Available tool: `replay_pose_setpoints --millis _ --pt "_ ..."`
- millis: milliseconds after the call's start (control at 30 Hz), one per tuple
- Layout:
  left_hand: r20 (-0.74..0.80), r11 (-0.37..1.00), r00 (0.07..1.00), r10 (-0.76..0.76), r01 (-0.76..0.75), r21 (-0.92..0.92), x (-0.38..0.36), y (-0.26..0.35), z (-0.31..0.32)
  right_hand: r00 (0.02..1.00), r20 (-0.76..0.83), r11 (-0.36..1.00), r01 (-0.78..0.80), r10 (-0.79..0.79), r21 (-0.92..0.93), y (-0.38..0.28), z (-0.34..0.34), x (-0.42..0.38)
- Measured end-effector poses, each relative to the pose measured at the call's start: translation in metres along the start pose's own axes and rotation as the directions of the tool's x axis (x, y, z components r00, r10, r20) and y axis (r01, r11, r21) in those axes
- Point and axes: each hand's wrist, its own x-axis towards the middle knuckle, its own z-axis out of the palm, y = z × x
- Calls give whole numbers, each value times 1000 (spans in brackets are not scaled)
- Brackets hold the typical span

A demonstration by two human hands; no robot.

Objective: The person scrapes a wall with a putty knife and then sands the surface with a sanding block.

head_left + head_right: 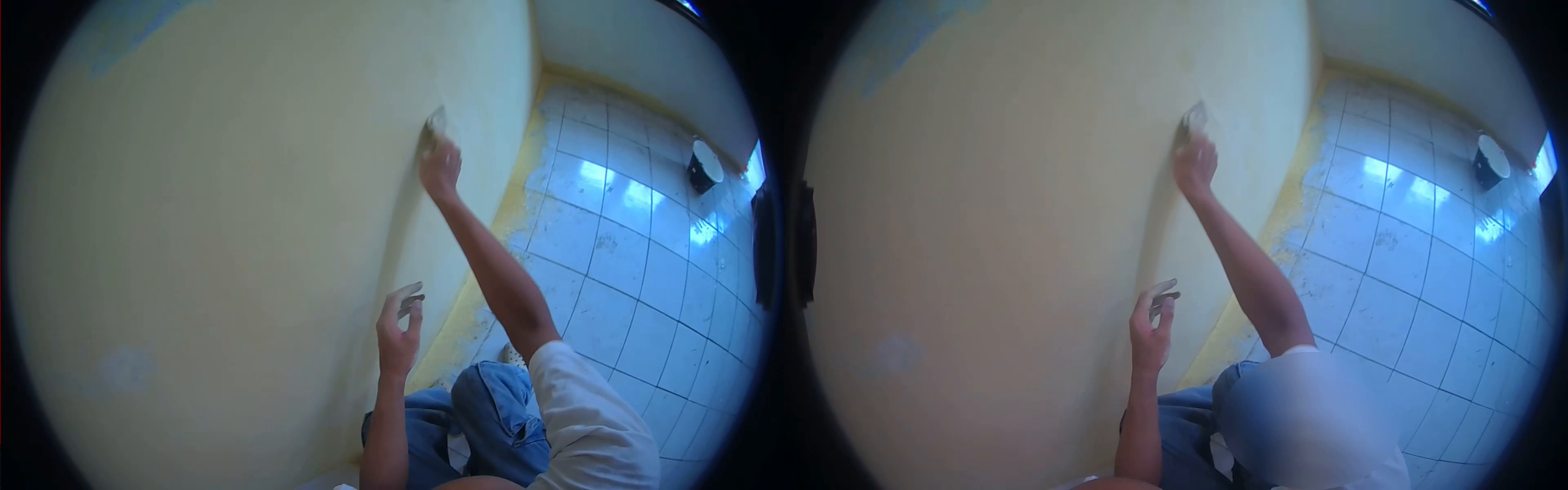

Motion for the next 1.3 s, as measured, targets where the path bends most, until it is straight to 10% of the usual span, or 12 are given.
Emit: replay_pose_setpoints --millis 33,200,300,433,533,667,800,967,1067,1200,1300 --pt "-1 1000 1000 -4 4 8 -3 -2 -4 962 171 977 -214 213 -15 -28 -15 10" --pt "-25 999 999 -26 25 -38 0 -4 -2 994 106 998 11 -17 56 -32 -32 -19" --pt "9 1000 1000 -23 23 6 -1 7 -5 955 202 976 -215 218 -34 -41 -18 20" --pt "34 999 999 -12 13 -31 -1 6 -3 997 50 991 59 -65 121 -62 -36 -15" --pt "43 1000 999 -25 26 -13 0 7 -6 936 292 975 -220 198 43 -84 -50 33" --pt "31 999 999 -33 33 -15 0 12 -7 972 -127 954 221 -198 201 -76 -33 -16" --pt "22 999 999 -45 45 -11 0 8 -7 933 268 963 -264 240 55 -89 -39 37" --pt "35 998 998 -45 46 -37 -1 7 -1 993 7 979 115 -118 166 -67 -28 -1" --pt "49 999 998 -33 33 -4 0 9 -6 939 240 966 -259 246 23 -89 -27 42" --pt "35 999 999 -30 30 -12 -1 9 -5 981 -63 972 188 -181 139 -82 -28 -7" --pt "33 998 998 -58 59 -13 -2 1 -3 987 118 991 -117 109 69 -93 -19 33"
